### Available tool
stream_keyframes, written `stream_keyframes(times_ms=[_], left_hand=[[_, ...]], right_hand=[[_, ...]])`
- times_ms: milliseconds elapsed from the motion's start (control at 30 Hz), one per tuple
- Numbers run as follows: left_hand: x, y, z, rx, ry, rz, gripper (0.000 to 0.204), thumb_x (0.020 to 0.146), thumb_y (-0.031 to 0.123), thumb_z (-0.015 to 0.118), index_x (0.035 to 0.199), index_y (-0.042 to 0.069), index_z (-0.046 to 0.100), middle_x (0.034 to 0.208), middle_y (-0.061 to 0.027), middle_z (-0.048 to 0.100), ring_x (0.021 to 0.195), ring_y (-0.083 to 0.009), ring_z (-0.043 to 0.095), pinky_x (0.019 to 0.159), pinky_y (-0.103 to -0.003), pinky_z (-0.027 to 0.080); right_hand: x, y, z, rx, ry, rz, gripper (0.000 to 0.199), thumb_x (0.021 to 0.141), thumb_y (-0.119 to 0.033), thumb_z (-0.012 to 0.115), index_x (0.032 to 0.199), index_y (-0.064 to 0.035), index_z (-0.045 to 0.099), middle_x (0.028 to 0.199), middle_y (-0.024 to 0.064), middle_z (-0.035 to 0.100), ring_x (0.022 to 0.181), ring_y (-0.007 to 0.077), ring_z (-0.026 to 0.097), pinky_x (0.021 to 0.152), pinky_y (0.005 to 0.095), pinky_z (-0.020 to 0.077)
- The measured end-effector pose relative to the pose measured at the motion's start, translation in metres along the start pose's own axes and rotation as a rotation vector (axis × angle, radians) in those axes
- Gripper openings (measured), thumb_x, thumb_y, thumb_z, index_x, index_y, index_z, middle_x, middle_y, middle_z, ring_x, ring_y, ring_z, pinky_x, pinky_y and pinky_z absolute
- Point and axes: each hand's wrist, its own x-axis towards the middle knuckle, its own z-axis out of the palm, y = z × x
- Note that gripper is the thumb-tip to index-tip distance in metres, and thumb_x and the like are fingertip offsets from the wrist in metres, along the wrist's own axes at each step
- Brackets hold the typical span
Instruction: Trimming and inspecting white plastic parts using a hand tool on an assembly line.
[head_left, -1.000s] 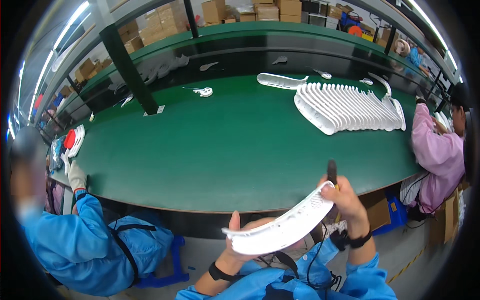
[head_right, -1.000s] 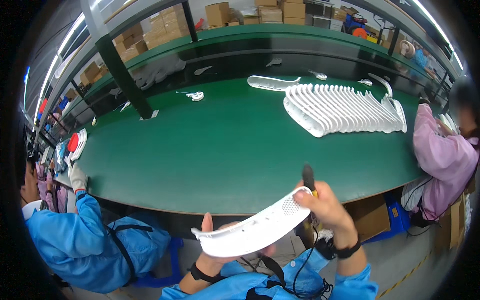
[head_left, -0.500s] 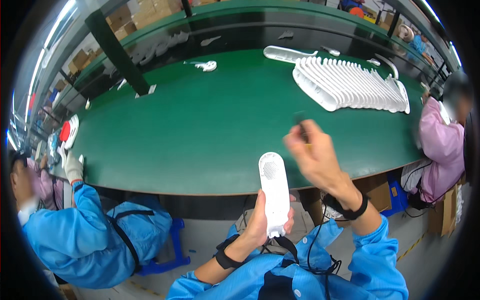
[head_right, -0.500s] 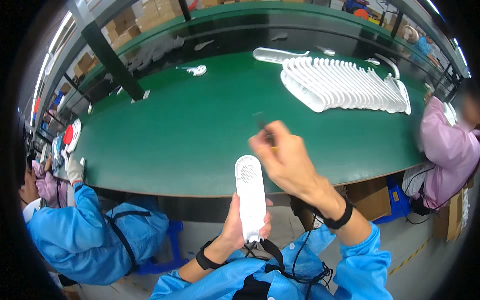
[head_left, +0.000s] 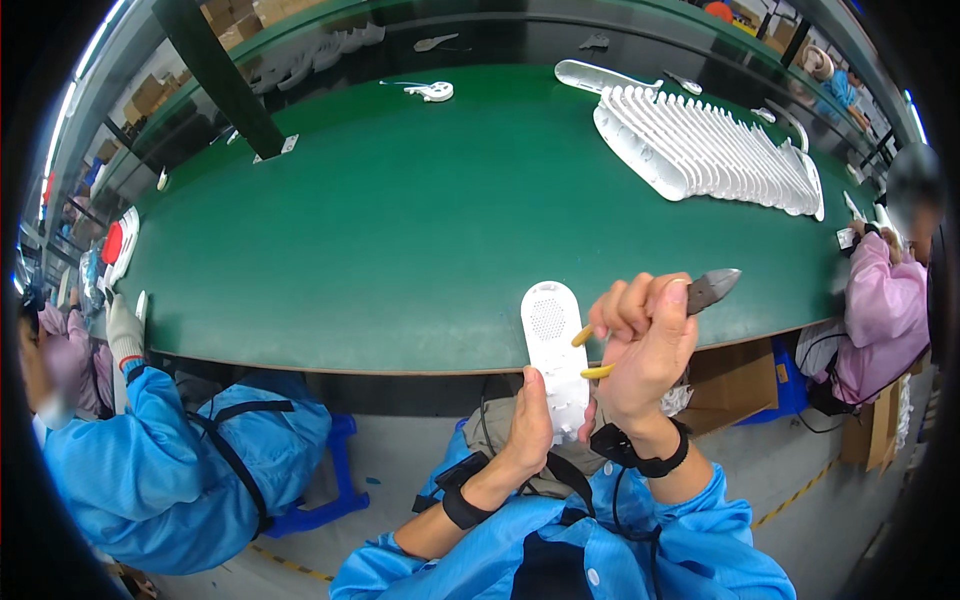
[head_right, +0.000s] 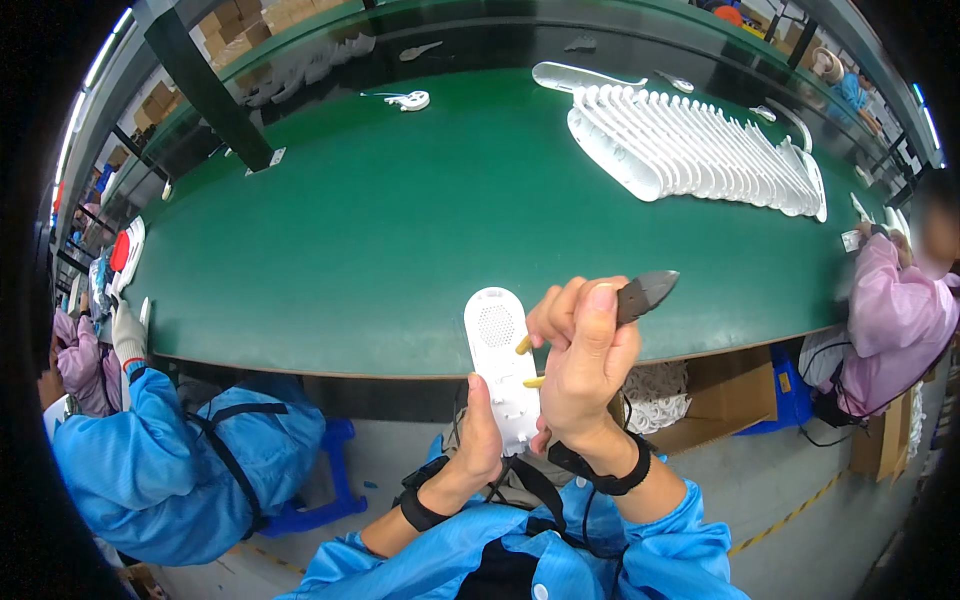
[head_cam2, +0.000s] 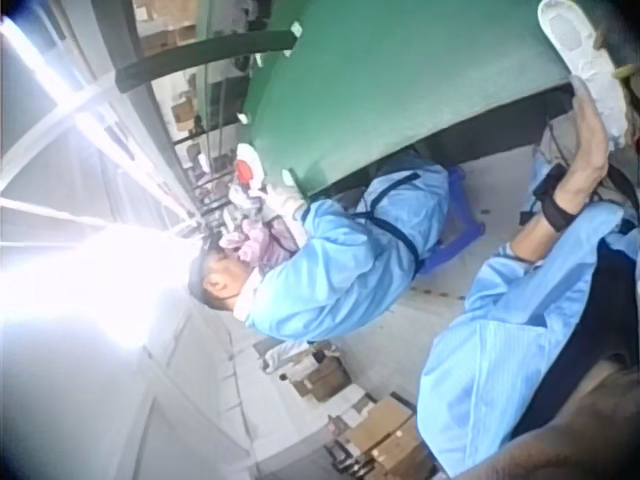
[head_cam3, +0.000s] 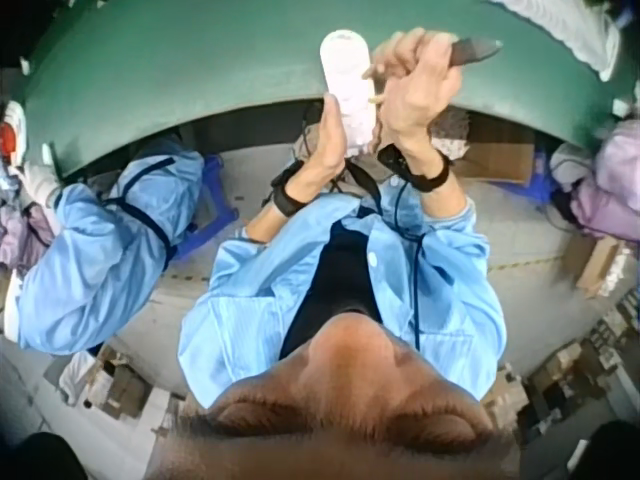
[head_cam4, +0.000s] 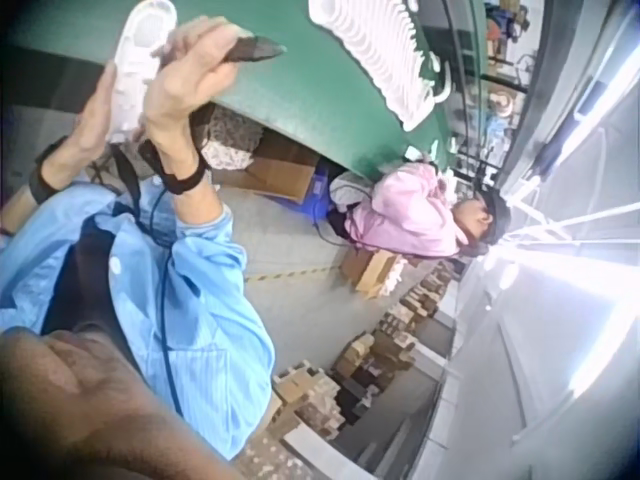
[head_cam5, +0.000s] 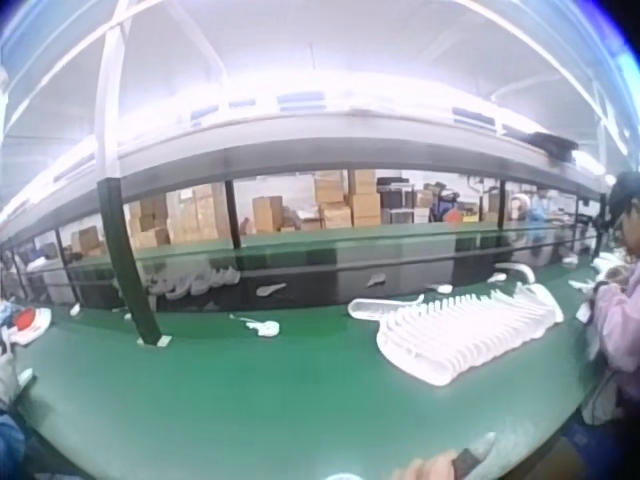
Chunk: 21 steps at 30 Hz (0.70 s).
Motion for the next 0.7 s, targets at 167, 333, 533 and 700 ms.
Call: stream_keyframes(times_ms=[167, 333, 533, 700], left_hand=[[0.001, -0.004, -0.002, 0.167, 0.106, 0.035, 0.067, 0.090, 0.056, 0.010, 0.116, 0.002, 0.040, 0.078, -0.0106, 0.057, 0.056, -0.0181, 0.058, 0.048, -0.027, 0.047], [0.000, -0.003, 0.002, 0.103, 0.104, 0.013, 0.062, 0.092, 0.050, 0.010, 0.110, 0.000, 0.043, 0.076, -0.0099, 0.057, 0.055, -0.0175, 0.056, 0.048, -0.027, 0.046], [-0.001, 0.001, 0.004, 0.053, 0.060, 0.025, 0.061, 0.094, 0.045, 0.011, 0.101, -0.003, 0.048, 0.070, -0.0086, 0.055, 0.053, -0.0157, 0.054, 0.048, -0.027, 0.045], [0.001, -0.004, 0.004, 0.115, 0.151, 0.085, 0.064, 0.094, 0.046, 0.008, 0.094, -0.002, 0.050, 0.067, -0.0088, 0.056, 0.052, -0.0155, 0.053, 0.047, -0.026, 0.043]], right_hand=[[-0.005, 0.001, 0.010, -0.160, -0.115, 0.126, 0.033, 0.095, -0.028, 0.033, 0.069, -0.0099, 0.027, 0.055, -0.0011, 0.024, 0.049, 0.0082, 0.024, 0.046, 0.0260, 0.0284], [-0.004, -0.002, 0.010, -0.127, 0.087, 0.042, 0.028, 0.094, -0.025, 0.035, 0.072, -0.0092, 0.028, 0.055, -0.0019, 0.023, 0.048, 0.0077, 0.023, 0.045, 0.0257, 0.0277], [-0.004, -0.005, 0.011, -0.113, -0.051, -0.010, 0.029, 0.095, -0.024, 0.034, 0.071, -0.0090, 0.028, 0.055, -0.0017, 0.023, 0.047, 0.0082, 0.023, 0.045, 0.0260, 0.0269], [-0.006, -0.004, 0.014, -0.192, -0.127, -0.006, 0.027, 0.095, -0.023, 0.034, 0.072, -0.0087, 0.029, 0.056, -0.0018, 0.023, 0.048, 0.0088, 0.023, 0.045, 0.0258, 0.0271]])
